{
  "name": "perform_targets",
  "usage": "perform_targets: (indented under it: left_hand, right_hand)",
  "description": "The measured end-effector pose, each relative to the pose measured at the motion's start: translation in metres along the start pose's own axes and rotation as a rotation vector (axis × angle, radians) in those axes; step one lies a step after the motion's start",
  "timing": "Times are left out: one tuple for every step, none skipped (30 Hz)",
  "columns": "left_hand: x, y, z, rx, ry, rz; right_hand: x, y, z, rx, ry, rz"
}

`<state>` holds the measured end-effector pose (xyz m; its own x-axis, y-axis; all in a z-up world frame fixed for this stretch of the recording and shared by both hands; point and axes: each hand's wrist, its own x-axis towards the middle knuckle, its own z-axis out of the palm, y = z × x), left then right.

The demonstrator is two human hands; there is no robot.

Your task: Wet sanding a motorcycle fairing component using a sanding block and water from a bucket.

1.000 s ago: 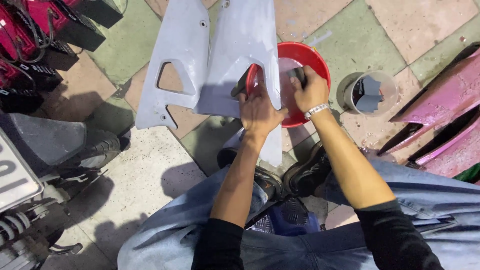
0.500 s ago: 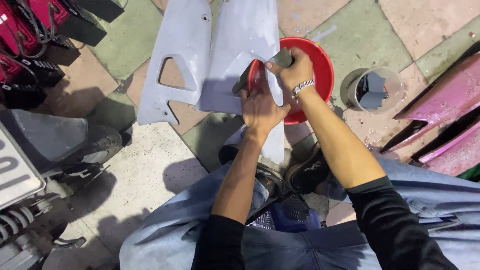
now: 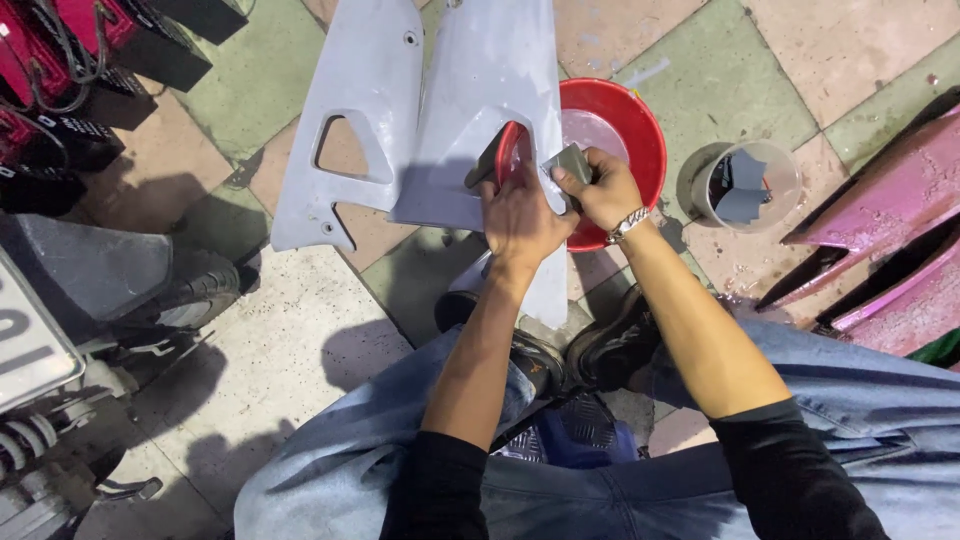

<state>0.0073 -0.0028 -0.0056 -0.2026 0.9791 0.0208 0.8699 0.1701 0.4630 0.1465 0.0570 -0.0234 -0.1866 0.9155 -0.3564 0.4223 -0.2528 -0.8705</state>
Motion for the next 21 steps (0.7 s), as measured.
perform_targets:
  left_hand:
    - [0.0,-0.004,0.007,0.001,0.0,0.001]
    - [0.0,-0.007,0.014,0.006,0.005,0.006]
    - [0.0,-0.01,0.021,0.011,0.011,0.011]
    - [-0.001,-0.009,0.019,0.011,0.009,0.01]
    - [-0.002,-0.009,0.017,0.013,0.019,0.005]
    - [-0.002,-0.008,0.016,0.014,0.03,0.0]
    - [-0.001,-0.007,0.015,0.013,0.03,0.0]
    - [-0.001,-0.007,0.015,0.027,0.032,0.004]
    - [-0.002,-0.006,0.014,0.041,0.033,0.009]
    - [-0.001,-0.005,0.009,0.047,0.032,0.006]
    - [0.0,-0.003,0.003,0.062,0.026,0.005]
    - [-0.001,0.001,-0.001,0.075,0.016,0.005]
    - [-0.002,-0.001,0.001,0.078,0.011,0.003]
    - [0.001,0.0,0.004,0.074,0.015,-0.008]
    - [0.003,0.0,0.007,0.069,0.018,-0.019]
    - [0.003,0.0,0.005,0.067,0.02,-0.015]
    - [0.004,-0.001,0.004,0.044,-0.01,-0.018]
    - [0.003,-0.003,0.003,0.023,-0.045,-0.023]
    - [0.004,-0.001,0.0,0.022,-0.048,-0.022]
    - [0.002,0.001,-0.002,0.025,-0.018,-0.022]
    - [-0.001,0.003,-0.005,0.028,0.011,-0.023]
  right_hand:
    - [0.0,0.0,0.001,0.001,0.0,0.0]
    - [0.0,0.0,0.001,-0.026,0.005,-0.02]
    - [0.0,0.0,0.002,-0.052,0.01,-0.04]
    - [0.001,0.008,0.003,-0.052,0.009,-0.038]
    - [0.002,0.015,0.005,-0.129,0.035,-0.046]
    - [0.004,0.021,0.006,-0.208,0.062,-0.056]
    - [0.007,0.017,0.008,-0.209,0.062,-0.055]
    - [0.009,0.013,0.011,-0.246,0.128,-0.054]
    - [0.012,0.01,0.015,-0.283,0.193,-0.053]
    - [0.018,-0.003,0.018,-0.278,0.188,-0.052]
    - [0.025,-0.015,0.021,-0.245,0.222,-0.07]
    - [0.03,-0.026,0.021,-0.213,0.257,-0.085]
    - [0.036,-0.019,0.026,-0.211,0.254,-0.08]
    - [0.043,-0.014,0.027,-0.221,0.269,-0.117]
    - [0.051,-0.009,0.029,-0.231,0.283,-0.153]
    - [0.043,-0.003,0.027,-0.232,0.287,-0.156]
    - [0.036,0.004,0.025,-0.234,0.233,-0.104]
    - [0.026,0.012,0.024,-0.234,0.175,-0.049]
    - [0.019,0.014,0.023,-0.234,0.177,-0.047]
    - [0.008,0.017,0.021,-0.202,0.161,-0.023]
    - [-0.003,0.021,0.019,-0.171,0.146,0.002]
